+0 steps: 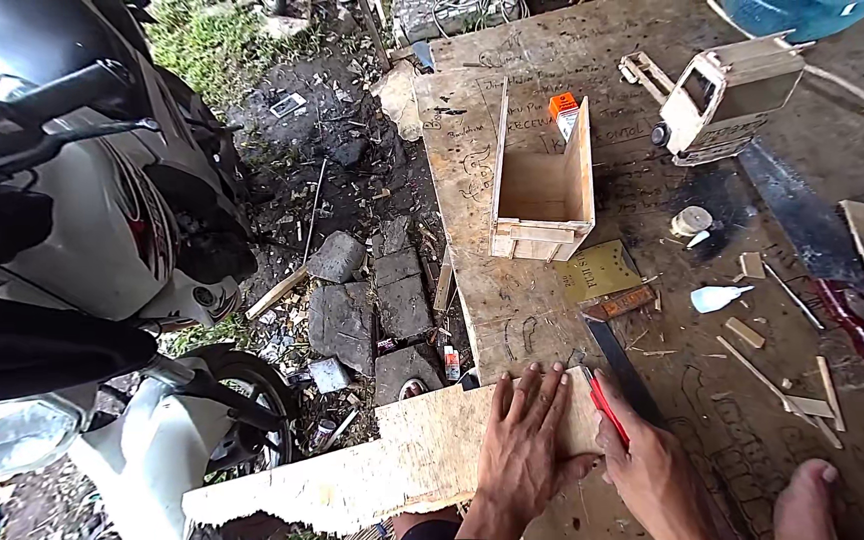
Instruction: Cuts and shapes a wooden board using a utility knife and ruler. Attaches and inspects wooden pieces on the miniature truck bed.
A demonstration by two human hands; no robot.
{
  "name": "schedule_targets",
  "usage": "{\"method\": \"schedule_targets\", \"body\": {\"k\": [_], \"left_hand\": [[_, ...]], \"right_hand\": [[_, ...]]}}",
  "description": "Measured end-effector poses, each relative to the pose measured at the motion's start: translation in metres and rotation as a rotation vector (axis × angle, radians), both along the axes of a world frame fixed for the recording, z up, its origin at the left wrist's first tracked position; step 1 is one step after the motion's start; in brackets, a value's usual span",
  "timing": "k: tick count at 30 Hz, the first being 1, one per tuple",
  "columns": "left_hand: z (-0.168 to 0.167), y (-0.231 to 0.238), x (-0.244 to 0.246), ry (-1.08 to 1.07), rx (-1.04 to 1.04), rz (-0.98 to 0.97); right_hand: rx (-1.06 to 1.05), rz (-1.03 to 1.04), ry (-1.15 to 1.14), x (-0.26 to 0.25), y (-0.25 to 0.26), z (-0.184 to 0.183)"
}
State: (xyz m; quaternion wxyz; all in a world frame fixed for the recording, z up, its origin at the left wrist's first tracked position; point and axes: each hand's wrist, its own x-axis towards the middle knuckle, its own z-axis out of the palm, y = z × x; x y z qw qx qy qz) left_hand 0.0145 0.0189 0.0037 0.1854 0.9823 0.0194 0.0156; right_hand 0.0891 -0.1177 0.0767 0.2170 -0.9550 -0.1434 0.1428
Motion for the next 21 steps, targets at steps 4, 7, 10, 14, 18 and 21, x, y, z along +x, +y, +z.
{"method": "schedule_targets", "body": {"k": [4, 7, 10, 14, 18, 21], "left_hand": [[0.000, 0.000, 0.000, 0.004, -0.007, -0.003], [0.000, 0.000, 0.000, 0.016, -0.022, -0.002], [0.000, 0.000, 0.000, 0.015, -0.024, -0.001], [0.000, 0.000, 0.000, 0.016, -0.022, 0.001], [-0.001, -0.001, -0.001, 0.015, -0.030, 0.000], [-0.001, -0.001, -0.001, 0.020, -0.038, -0.001]], "right_hand": [[0.017, 0.001, 0.014, 0.000, -0.001, 0.000], [0.023, -0.010, 0.050, 0.001, -0.001, 0.002], [0.022, -0.004, 0.031, 0.000, -0.001, 0.001], [-0.011, 0.012, 0.042, 0.002, 0.001, 0.004], [-0.265, 0.059, 0.194, 0.011, 0.018, 0.025], [-0.540, 0.082, 0.486, 0.028, 0.044, 0.047]]}}
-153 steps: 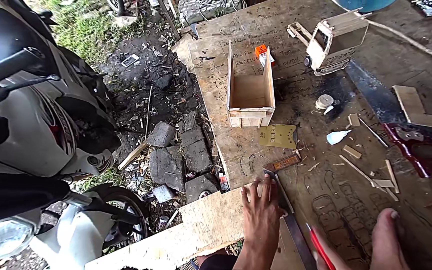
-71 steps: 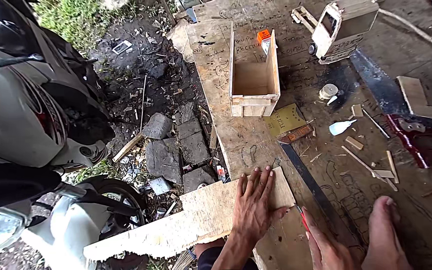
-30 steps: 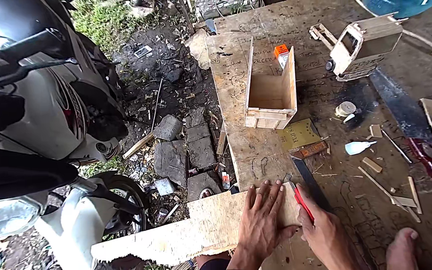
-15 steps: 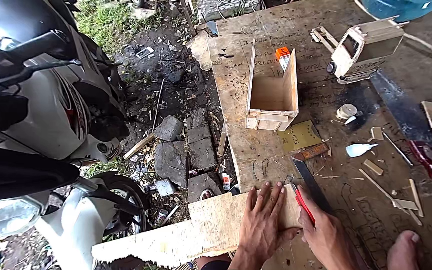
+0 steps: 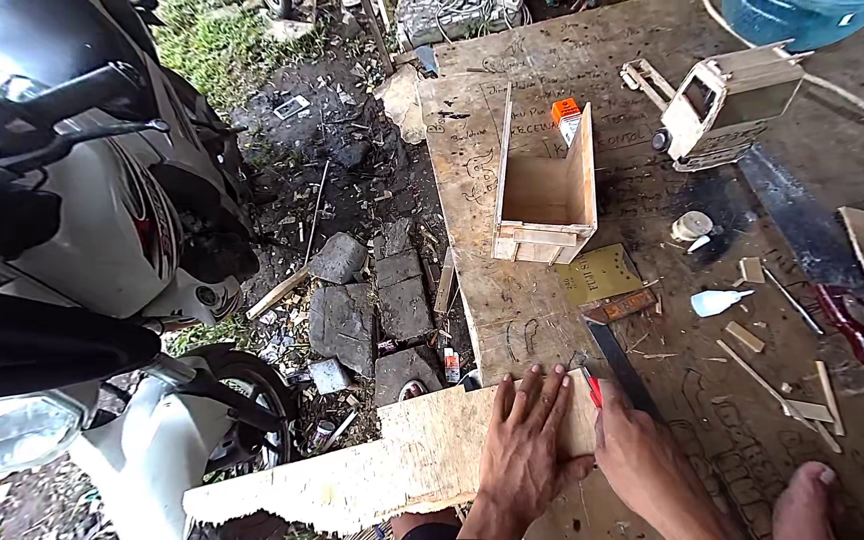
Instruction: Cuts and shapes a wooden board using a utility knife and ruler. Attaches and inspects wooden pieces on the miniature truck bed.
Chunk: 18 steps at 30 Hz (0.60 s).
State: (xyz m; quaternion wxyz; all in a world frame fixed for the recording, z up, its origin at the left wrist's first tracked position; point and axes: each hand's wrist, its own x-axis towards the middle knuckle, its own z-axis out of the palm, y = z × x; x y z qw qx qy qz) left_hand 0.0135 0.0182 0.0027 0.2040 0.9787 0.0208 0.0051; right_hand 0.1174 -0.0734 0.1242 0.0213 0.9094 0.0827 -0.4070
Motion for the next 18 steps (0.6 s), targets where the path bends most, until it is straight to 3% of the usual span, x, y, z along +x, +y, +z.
{"method": "schedule_targets", "body": {"k": [5, 18], "left_hand": [[0.001, 0.000, 0.000, 0.011, 0.002, 0.002], [0.001, 0.000, 0.000, 0.021, -0.030, 0.000]], "right_hand": [[-0.098, 0.000, 0.146, 0.016, 0.009, 0.001], [-0.087, -0.016, 0.139, 0.015, 0.011, -0.001]]}}
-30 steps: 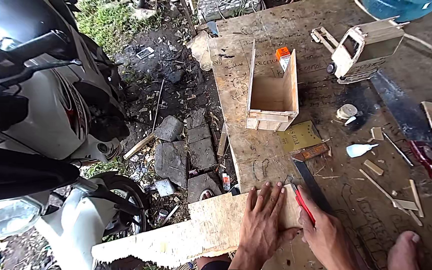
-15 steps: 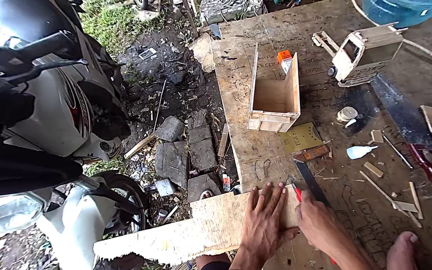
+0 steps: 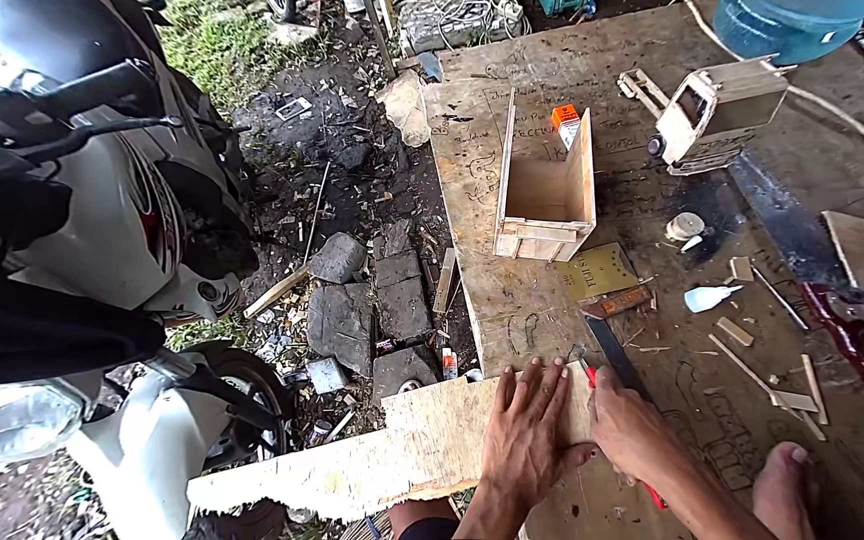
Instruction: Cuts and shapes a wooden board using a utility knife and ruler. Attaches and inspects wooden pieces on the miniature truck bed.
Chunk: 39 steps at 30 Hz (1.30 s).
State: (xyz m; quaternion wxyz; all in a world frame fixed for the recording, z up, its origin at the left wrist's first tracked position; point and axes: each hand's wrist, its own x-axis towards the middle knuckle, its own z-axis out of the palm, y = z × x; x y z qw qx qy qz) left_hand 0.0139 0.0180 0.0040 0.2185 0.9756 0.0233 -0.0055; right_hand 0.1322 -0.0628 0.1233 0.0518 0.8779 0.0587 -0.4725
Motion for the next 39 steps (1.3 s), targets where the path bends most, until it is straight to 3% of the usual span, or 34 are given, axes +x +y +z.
{"method": "schedule_targets", "body": {"k": [39], "left_hand": [[0.000, -0.001, 0.001, -0.021, 0.045, 0.021]], "right_hand": [[0.031, -0.017, -0.038, -0.010, -0.009, -0.003]]}}
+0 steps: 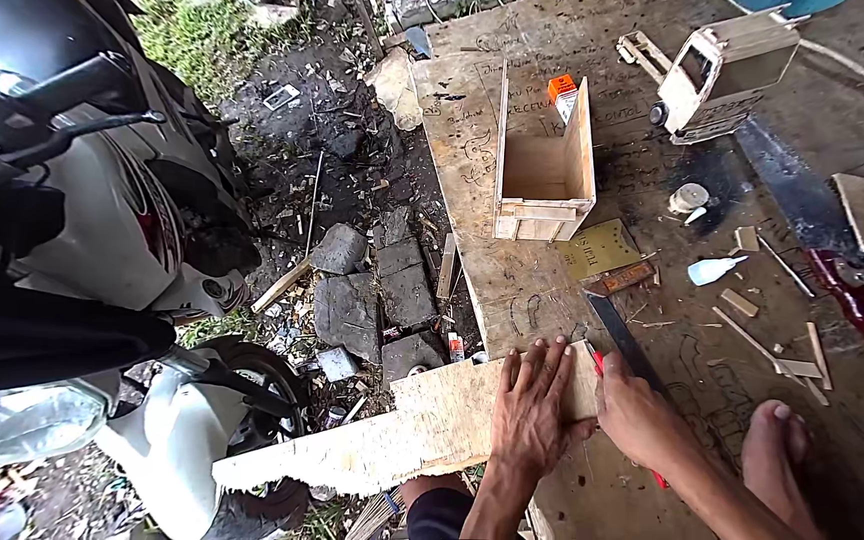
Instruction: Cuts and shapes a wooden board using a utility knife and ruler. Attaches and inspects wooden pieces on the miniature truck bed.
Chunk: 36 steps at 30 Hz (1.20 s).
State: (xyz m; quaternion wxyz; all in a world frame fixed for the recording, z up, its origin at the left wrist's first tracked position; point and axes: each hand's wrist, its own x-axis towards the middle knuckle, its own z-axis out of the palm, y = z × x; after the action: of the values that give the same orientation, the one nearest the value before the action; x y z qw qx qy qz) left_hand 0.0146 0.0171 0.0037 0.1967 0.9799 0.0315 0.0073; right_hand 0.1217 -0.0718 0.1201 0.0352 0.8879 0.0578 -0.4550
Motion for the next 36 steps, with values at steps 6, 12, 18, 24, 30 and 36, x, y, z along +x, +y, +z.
{"method": "schedule_targets", "body": {"k": [6, 12, 18, 24, 30, 36], "left_hand": [[-0.001, -0.001, 0.001, -0.005, -0.002, 0.002], [0.001, 0.000, 0.000, 0.022, -0.010, -0.001], [0.002, -0.001, 0.002, 0.030, -0.016, 0.003], [0.002, -0.001, 0.001, 0.031, -0.015, 0.006], [0.002, -0.001, 0.001, 0.015, 0.017, 0.007], [0.000, -0.001, 0.000, 0.037, 0.020, 0.004]], "right_hand": [[-0.003, -0.006, -0.011, -0.003, -0.002, 0.000], [-0.021, 0.001, 0.010, -0.020, -0.017, 0.004], [-0.013, 0.001, 0.008, -0.024, -0.023, 0.005], [-0.032, 0.019, 0.029, -0.028, -0.026, 0.009], [-0.035, 0.018, 0.031, -0.033, -0.030, 0.011], [-0.010, -0.004, 0.020, -0.050, -0.046, 0.007]]}}
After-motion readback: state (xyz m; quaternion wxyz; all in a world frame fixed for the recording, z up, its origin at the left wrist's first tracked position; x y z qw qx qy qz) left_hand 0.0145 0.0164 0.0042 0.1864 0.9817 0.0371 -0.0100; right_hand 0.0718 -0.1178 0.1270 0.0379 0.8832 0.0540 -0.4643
